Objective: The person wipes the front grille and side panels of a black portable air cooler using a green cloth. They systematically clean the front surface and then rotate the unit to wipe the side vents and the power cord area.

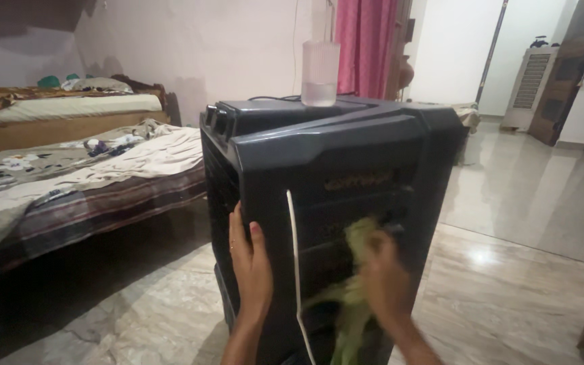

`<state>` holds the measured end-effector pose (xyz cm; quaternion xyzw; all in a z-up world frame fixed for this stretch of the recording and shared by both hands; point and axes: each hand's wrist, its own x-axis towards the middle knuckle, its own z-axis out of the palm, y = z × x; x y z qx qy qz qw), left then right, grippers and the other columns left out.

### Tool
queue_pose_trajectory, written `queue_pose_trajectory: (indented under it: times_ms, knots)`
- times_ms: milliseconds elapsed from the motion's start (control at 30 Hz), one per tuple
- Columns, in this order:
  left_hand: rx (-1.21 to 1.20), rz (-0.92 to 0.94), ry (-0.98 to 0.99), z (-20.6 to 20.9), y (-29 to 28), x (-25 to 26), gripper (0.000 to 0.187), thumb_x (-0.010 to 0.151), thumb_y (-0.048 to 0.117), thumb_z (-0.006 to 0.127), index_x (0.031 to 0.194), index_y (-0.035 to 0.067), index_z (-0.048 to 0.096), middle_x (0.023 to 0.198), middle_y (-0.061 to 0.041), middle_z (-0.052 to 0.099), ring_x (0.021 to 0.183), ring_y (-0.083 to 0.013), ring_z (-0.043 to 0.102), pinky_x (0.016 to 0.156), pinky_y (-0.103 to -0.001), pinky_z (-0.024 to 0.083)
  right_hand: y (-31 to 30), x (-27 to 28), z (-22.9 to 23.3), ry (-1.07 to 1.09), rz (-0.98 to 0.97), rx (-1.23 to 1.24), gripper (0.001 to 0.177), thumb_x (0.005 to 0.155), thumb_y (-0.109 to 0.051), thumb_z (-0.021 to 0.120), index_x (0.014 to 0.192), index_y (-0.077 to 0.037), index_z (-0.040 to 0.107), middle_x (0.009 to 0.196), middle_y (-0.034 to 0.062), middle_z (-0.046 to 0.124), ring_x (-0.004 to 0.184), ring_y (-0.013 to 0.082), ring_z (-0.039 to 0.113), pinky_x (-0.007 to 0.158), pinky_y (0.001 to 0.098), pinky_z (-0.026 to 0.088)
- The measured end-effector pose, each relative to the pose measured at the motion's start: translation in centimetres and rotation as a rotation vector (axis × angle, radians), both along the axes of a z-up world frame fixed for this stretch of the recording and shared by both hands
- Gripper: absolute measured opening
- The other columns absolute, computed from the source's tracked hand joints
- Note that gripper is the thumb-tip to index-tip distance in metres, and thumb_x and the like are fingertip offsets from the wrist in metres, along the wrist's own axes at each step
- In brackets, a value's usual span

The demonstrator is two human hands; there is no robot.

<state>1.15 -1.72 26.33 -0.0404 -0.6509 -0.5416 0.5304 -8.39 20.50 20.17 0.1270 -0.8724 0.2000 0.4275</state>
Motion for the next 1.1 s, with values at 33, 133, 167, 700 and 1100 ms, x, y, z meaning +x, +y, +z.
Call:
queue_pose_trajectory:
  times_ms: [33,133,167,700,1100]
  knots:
    - [0.019,-0.034,-0.007,0.2,0.1,0.2,0.058,0.107,0.044,0.036,0.15,0.007,0.046,0.141,-0.016,0.058,0.133,-0.0296,0.055,0.111,-0.045,0.041,0.9,-0.1,0.8,0.076,-0.04,-0.006,0.068,0.074,-0.005,0.078,0.139,-0.007,0.059,0.141,0.0224,0.05,0.105,0.0365,0.069,0.08,0.0414,0.061]
    - [0.036,-0.049,-0.039,0.5,0.3,0.4,0.06,0.104,0.045,0.039,0.15,0.008,0.044,0.135,-0.015,0.061,0.126,-0.0287,0.061,0.106,-0.044,0.046,1.0,0.8,1.4,-0.154,-0.035,-0.085,0.072,0.083,0.006,0.07,0.15,-0.015,0.055,0.154,0.0172,0.043,0.092,0.0297,0.073,0.063,0.0311,0.065]
    - [0.037,-0.038,-0.028,0.6,0.3,0.3,0.06,0.104,0.045,0.039,0.15,0.007,0.044,0.137,-0.016,0.06,0.127,-0.0294,0.06,0.107,-0.044,0.045,0.1,0.9,1.3,-0.098,-0.01,-0.064,0.072,0.08,0.003,0.073,0.148,-0.013,0.057,0.153,0.0188,0.044,0.096,0.0322,0.072,0.065,0.0329,0.064]
    - [0.071,-0.013,-0.011,-0.8,-0.4,-1.0,0.066,0.107,0.05,0.041,0.154,0.005,0.041,0.156,-0.02,0.048,0.145,-0.0332,0.046,0.118,-0.044,0.034,-3.2,0.8,-1.7,0.327,0.21,0.062,0.032,0.082,-0.002,0.072,0.113,-0.009,0.078,0.119,0.0121,0.07,0.095,0.0254,0.07,0.073,0.0332,0.061]
    - [0.047,0.051,-0.089,-0.6,0.0,-0.7,0.07,0.104,0.054,0.04,0.155,0.007,0.039,0.153,-0.02,0.047,0.14,-0.0339,0.048,0.114,-0.046,0.036,-7.2,2.2,-3.3,0.141,0.208,-0.074,0.015,0.085,0.0,0.069,0.099,-0.001,0.075,0.104,0.0157,0.072,0.089,0.024,0.07,0.071,0.0359,0.059]
